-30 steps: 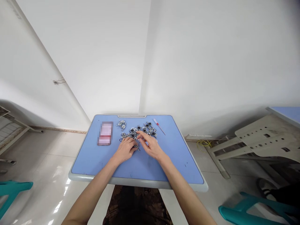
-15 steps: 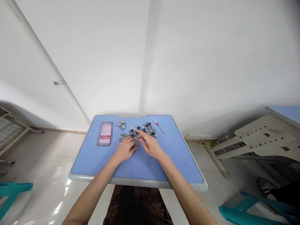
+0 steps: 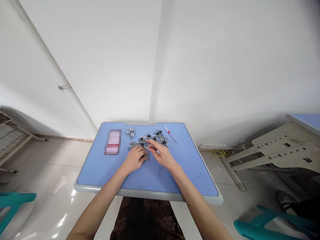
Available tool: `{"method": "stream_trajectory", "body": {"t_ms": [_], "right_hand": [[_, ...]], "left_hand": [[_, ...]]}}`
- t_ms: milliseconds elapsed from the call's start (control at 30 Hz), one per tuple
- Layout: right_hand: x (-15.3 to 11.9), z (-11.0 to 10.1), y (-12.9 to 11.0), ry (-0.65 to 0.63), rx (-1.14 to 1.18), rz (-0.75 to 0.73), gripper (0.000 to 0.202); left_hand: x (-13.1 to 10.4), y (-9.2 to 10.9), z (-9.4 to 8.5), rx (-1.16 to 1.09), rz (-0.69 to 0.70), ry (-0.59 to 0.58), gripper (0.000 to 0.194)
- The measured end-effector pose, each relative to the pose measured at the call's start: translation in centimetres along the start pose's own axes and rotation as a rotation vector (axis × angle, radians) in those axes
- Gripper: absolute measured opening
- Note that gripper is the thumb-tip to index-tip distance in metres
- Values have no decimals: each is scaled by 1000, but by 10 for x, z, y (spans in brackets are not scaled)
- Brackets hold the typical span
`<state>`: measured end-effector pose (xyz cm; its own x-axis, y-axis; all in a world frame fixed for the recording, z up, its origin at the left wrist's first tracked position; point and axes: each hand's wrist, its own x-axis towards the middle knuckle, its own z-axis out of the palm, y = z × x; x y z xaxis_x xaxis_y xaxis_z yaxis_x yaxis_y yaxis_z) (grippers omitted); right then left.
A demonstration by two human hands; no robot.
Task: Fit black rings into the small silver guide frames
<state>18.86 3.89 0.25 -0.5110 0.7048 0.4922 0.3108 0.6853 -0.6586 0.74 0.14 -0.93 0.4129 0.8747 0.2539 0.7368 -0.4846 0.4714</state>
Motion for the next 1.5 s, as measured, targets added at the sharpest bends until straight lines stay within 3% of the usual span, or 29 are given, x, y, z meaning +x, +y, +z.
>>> {"method": "stream_trajectory", "body": {"t_ms": [167,367,600,800,1000,1300,1400,1500], "right_hand": [[2,8,-1,85,-214,-27,26],[1,10,-8,56,-343,-79,21],[-2,7,-3,95,-274,-79,23],[-2,5,-5,15,-228,-100,27],[-3,2,-2,98,-160,-82,26],[-4,0,-3,125,-150,-80,23],[-4,-6,-6,169,-147,-23,18],[-4,-14,-6,91,-157,85,18]], "left_hand": [[0,0,2,5,3,16,11],[0,-1,3,35,5,14,12],[0,2,0,25,13,40,13],[0,1,0,20,14,27,12],[0,-1,0,38,15,9,12],[-1,-3,1,103,51,-25,13],[-2,-1,-1,123,62,-22,14],[-2,2,-4,137,76,-31,14]]}}
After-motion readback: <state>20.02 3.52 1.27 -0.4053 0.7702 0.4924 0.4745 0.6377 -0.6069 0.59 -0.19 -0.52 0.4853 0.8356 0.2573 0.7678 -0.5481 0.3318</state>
